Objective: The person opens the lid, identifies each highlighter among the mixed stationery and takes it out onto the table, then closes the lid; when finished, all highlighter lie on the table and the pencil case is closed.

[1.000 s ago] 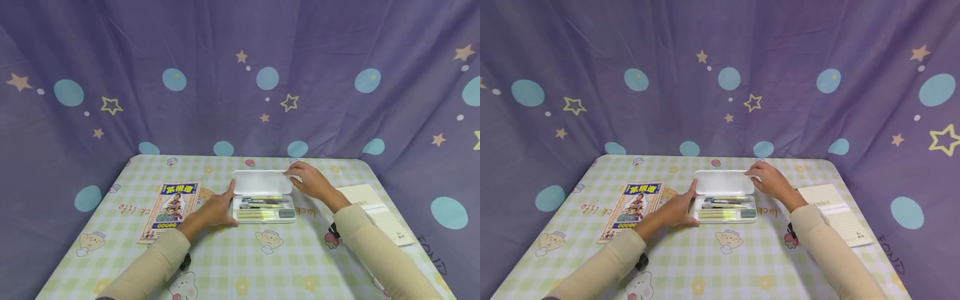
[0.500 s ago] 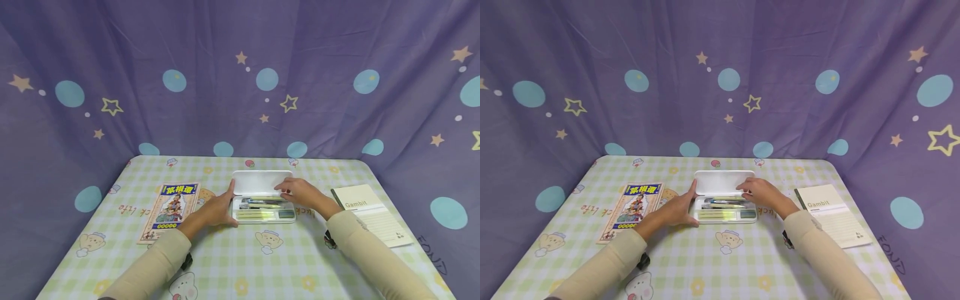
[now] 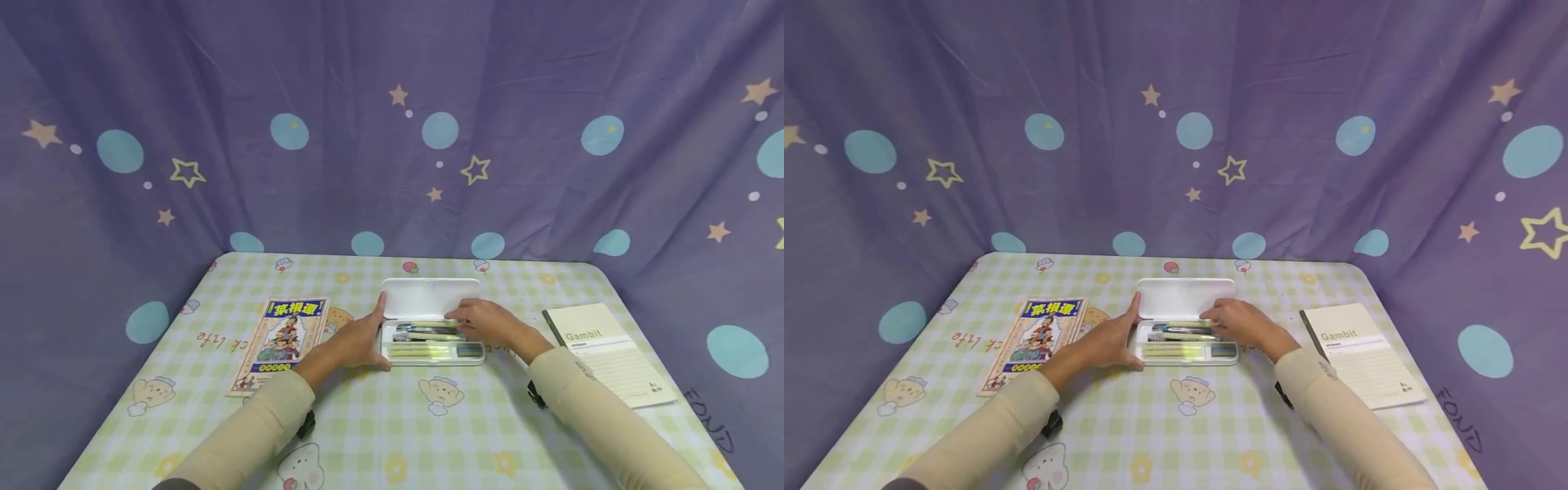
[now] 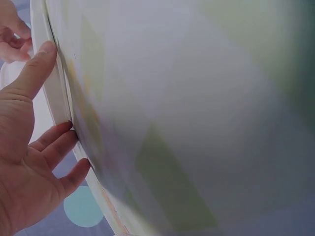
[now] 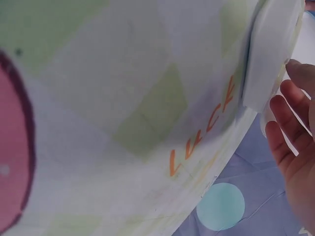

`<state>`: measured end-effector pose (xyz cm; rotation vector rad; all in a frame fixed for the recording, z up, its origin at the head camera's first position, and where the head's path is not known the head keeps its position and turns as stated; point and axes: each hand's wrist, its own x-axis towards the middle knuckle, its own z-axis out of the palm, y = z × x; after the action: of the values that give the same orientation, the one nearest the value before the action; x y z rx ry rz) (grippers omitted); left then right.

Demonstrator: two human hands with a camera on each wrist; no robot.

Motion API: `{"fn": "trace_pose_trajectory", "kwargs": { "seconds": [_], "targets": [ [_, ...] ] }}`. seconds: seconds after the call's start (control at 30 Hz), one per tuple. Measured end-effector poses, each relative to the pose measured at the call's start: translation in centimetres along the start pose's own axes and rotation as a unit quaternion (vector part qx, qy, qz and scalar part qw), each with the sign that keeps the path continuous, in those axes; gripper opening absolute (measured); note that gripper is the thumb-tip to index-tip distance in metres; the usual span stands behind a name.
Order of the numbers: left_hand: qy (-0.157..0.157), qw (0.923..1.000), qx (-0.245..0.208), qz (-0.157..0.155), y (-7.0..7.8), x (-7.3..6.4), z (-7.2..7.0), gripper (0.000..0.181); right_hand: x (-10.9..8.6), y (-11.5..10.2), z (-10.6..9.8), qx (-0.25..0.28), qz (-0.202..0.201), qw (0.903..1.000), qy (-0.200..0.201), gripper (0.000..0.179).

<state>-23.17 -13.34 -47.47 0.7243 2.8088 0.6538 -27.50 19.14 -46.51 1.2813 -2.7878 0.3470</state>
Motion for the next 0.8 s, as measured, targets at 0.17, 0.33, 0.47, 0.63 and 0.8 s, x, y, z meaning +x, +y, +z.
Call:
{"fn": "trace_pose_trajectory", "kwargs": {
  "seconds": [0.17, 0.33, 0.47, 0.63, 0.8],
  "targets": [
    [0.004, 1.0000, -0.004, 0.001, -0.18, -0.01, 0.07, 0.154, 0.07, 0.07, 0.49, -0.026, -0.019, 0.9995, 0.001, 0.030],
    [0.004, 1.0000, -0.002, -0.002, -0.38, 0.02, 0.21, 0.155, 0.14, -0.16, 0.66, -0.036, -0.019, 0.9992, 0.002, 0.029],
    [0.002, 1.0000, -0.005, 0.001, -0.31, 0.10, 0.20, 0.154, 0.08, -0.41, 0.46, -0.031, -0.014, 0.9994, 0.006, 0.031],
    [0.003, 1.0000, -0.001, 0.001, -0.20, 0.10, 0.09, 0.154, 0.11, -0.56, 0.28, -0.035, -0.009, 0.9993, 0.008, 0.031],
    [0.003, 1.0000, 0.000, -0.002, -0.18, 0.10, 0.08, 0.155, 0.10, -0.60, 0.35, -0.043, -0.008, 0.9990, 0.012, 0.031]
  ]
}}
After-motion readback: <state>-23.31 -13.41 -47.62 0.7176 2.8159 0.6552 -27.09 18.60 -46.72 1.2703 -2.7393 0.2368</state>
